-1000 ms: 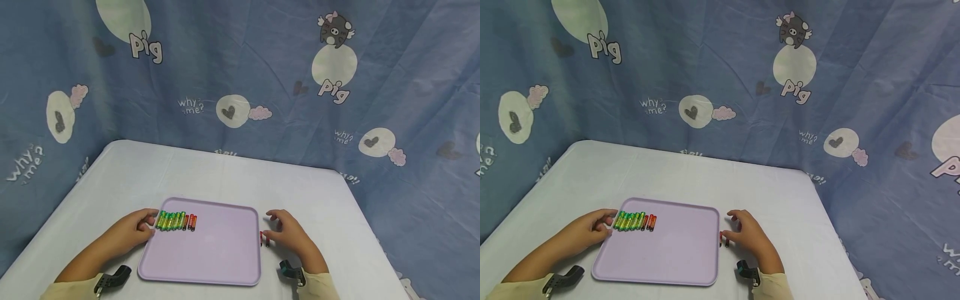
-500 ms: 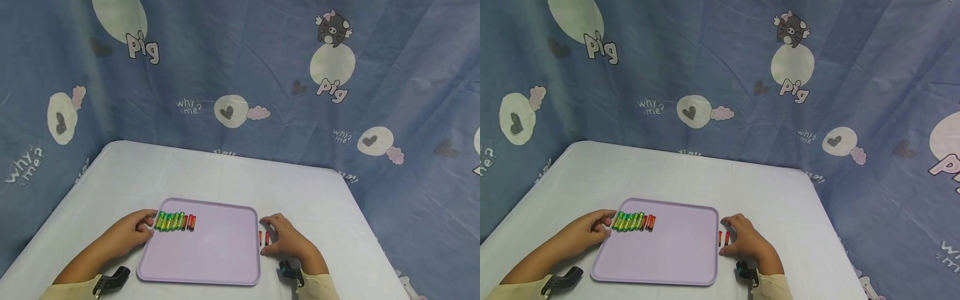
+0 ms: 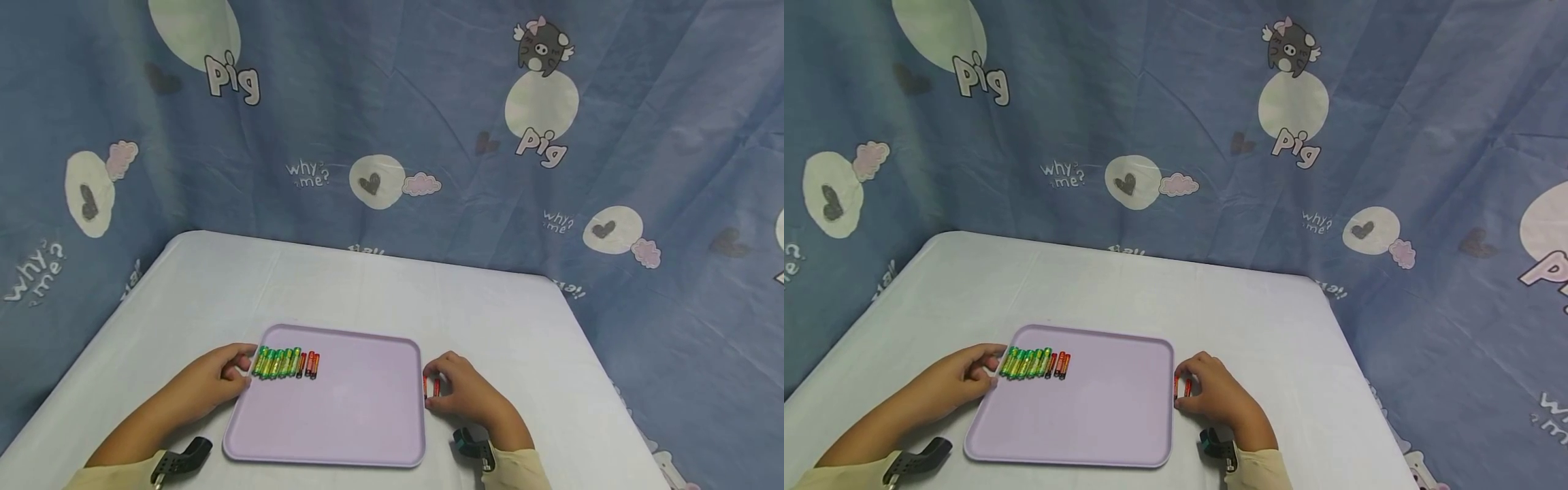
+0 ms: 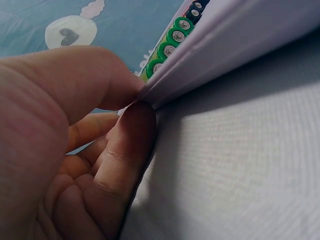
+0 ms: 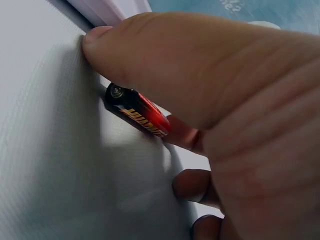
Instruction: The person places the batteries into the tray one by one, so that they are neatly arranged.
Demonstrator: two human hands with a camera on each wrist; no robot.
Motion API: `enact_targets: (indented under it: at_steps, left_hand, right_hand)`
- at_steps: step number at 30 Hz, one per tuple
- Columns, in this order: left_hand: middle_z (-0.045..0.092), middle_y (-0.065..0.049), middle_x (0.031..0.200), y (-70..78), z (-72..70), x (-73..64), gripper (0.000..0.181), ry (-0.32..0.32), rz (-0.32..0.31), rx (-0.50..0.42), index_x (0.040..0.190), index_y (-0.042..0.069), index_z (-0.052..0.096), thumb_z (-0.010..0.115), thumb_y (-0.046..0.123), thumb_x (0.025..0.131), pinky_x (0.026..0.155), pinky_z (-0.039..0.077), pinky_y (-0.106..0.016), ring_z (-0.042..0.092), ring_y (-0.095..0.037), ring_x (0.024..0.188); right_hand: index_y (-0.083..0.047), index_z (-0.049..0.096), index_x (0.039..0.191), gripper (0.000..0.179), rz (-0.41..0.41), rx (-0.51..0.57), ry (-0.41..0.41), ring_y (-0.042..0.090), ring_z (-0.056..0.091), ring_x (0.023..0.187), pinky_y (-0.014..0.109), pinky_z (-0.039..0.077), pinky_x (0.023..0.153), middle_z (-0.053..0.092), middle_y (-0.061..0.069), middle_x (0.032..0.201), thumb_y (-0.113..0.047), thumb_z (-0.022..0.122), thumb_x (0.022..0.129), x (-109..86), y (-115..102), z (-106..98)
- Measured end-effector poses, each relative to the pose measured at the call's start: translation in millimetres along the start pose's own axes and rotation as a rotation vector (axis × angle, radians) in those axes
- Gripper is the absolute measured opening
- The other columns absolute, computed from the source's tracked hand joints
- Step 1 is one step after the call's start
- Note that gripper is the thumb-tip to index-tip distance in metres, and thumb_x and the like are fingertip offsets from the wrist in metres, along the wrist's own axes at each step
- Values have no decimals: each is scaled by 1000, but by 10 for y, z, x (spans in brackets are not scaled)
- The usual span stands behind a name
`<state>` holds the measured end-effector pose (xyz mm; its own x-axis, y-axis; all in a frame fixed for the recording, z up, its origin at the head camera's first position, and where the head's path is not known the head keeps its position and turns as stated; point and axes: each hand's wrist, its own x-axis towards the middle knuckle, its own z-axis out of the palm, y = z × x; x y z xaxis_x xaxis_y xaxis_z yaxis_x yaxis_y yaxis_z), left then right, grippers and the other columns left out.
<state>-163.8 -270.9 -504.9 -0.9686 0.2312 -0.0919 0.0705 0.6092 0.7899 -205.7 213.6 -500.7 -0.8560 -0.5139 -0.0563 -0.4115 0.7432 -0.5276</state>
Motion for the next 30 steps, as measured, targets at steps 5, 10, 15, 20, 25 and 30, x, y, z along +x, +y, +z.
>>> enact_targets:
  at_steps: [5, 10, 15, 20, 25, 30]
  left_hand:
    - [61, -7, 112, 5, -6, 6, 61, 10, -4, 7, 145, -8, 52, 73, 9, 90, 72, 48, -24, 54, -7, 86]
    - [61, -8, 113, 13, -16, 7, 62, 5, -3, -7, 145, -9, 51, 73, 8, 90, 72, 49, -24, 55, -7, 87]
    - [61, -8, 112, 38, -9, -14, 62, -2, -17, -12, 145, -9, 51, 73, 9, 90, 73, 50, -24, 56, -8, 87]
    - [62, -7, 113, 28, -8, -14, 62, 3, -14, 11, 145, -8, 52, 73, 10, 90, 73, 49, -24, 55, -8, 88]
    - [61, -7, 112, 2, -4, -7, 61, 6, -7, 11, 144, -8, 52, 73, 9, 89, 73, 49, -24, 55, -7, 86]
    - [61, -7, 112, -10, 2, -10, 62, 6, -1, 6, 145, -8, 52, 73, 8, 89, 73, 49, -23, 55, -6, 86]
  right_hand:
    - [-22, 68, 113, 38, -20, -3, 13, 15, 51, 106, 37, 45, 95, 57, -9, 110, -26, 88, 81, 14, -10, -10]
    - [-21, 68, 114, 37, -19, 9, 21, 14, 52, 103, 36, 46, 94, 58, -9, 107, -27, 87, 83, 19, -2, -17]
    - [-20, 68, 115, 37, 1, 40, 25, 12, 52, 101, 34, 47, 92, 58, -9, 106, -28, 87, 84, 1, -10, -23]
    - [-21, 68, 115, 38, 5, 44, 37, 11, 54, 101, 35, 48, 93, 59, -9, 106, -28, 87, 83, -7, -5, -18]
    - [-21, 69, 114, 37, -3, 71, 59, 12, 55, 98, 33, 48, 90, 61, -7, 106, -26, 88, 82, -12, -15, -28]
    - [-21, 70, 114, 37, 3, 93, 74, 13, 55, 94, 30, 47, 84, 63, -6, 105, -25, 88, 82, -11, -28, -39]
